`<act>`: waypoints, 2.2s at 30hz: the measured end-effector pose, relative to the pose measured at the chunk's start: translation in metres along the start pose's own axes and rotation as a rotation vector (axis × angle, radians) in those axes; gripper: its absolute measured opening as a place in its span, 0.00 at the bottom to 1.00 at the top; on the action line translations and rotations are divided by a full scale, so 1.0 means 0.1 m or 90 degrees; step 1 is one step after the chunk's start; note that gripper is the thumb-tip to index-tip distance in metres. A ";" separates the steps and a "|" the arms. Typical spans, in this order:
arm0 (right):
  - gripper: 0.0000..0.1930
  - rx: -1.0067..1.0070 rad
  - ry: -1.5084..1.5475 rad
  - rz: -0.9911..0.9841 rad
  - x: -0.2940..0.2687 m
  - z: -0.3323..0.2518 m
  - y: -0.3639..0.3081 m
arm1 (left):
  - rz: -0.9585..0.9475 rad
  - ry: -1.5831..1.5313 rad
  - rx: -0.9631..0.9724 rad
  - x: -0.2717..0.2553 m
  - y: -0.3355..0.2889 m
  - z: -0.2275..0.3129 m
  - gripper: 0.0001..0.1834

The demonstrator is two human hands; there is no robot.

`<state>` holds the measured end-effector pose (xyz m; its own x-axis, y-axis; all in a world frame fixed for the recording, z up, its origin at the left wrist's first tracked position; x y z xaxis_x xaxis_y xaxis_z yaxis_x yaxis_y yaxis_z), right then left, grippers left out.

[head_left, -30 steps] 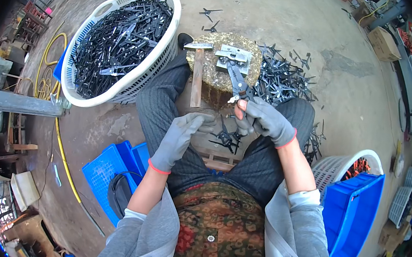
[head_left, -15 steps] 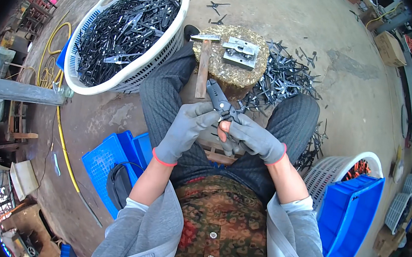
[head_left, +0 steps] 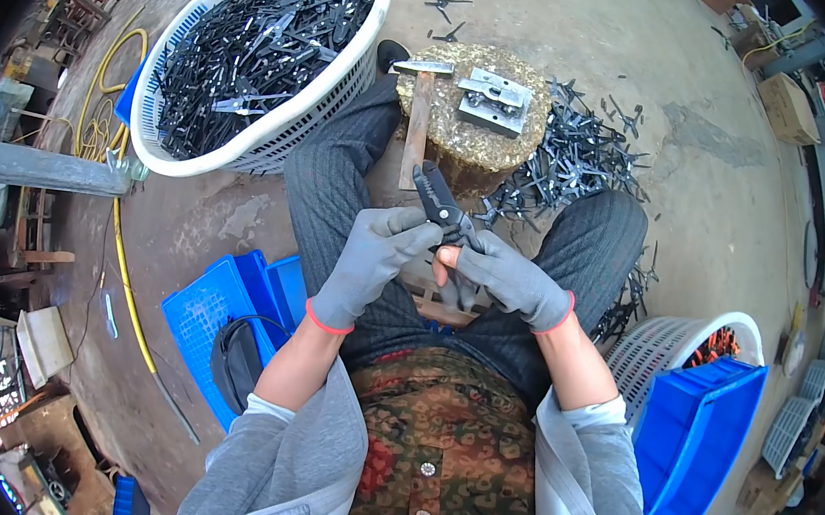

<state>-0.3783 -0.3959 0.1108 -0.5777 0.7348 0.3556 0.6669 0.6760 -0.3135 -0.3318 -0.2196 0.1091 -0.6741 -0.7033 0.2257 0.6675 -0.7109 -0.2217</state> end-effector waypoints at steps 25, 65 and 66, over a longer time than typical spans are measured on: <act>0.17 -0.249 0.323 0.221 -0.88 0.07 -0.48 | -0.009 0.982 0.241 -0.44 2.21 0.11 0.20; 0.17 0.021 0.019 0.269 -1.06 -0.35 -0.18 | 0.185 0.648 0.171 -0.39 1.84 -0.15 0.14; 0.17 -0.003 -0.003 0.255 -0.94 -0.33 -0.21 | 0.182 0.553 0.162 -0.45 1.77 -0.16 0.13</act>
<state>-0.3223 -0.4806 0.1131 -0.2740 0.9404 0.2014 0.8419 0.3358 -0.4224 -0.1887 -0.3139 0.0449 -0.4062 -0.6783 -0.6123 0.8232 -0.5625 0.0769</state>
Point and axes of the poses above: each hand's wrist, its own y-axis towards the middle knuckle, its own x-axis out of the palm, z = x × y, the point moved 1 cm from there along y, towards the middle knuckle, and after that the axes turned 11 degrees about -z, right-handed, at the moved point
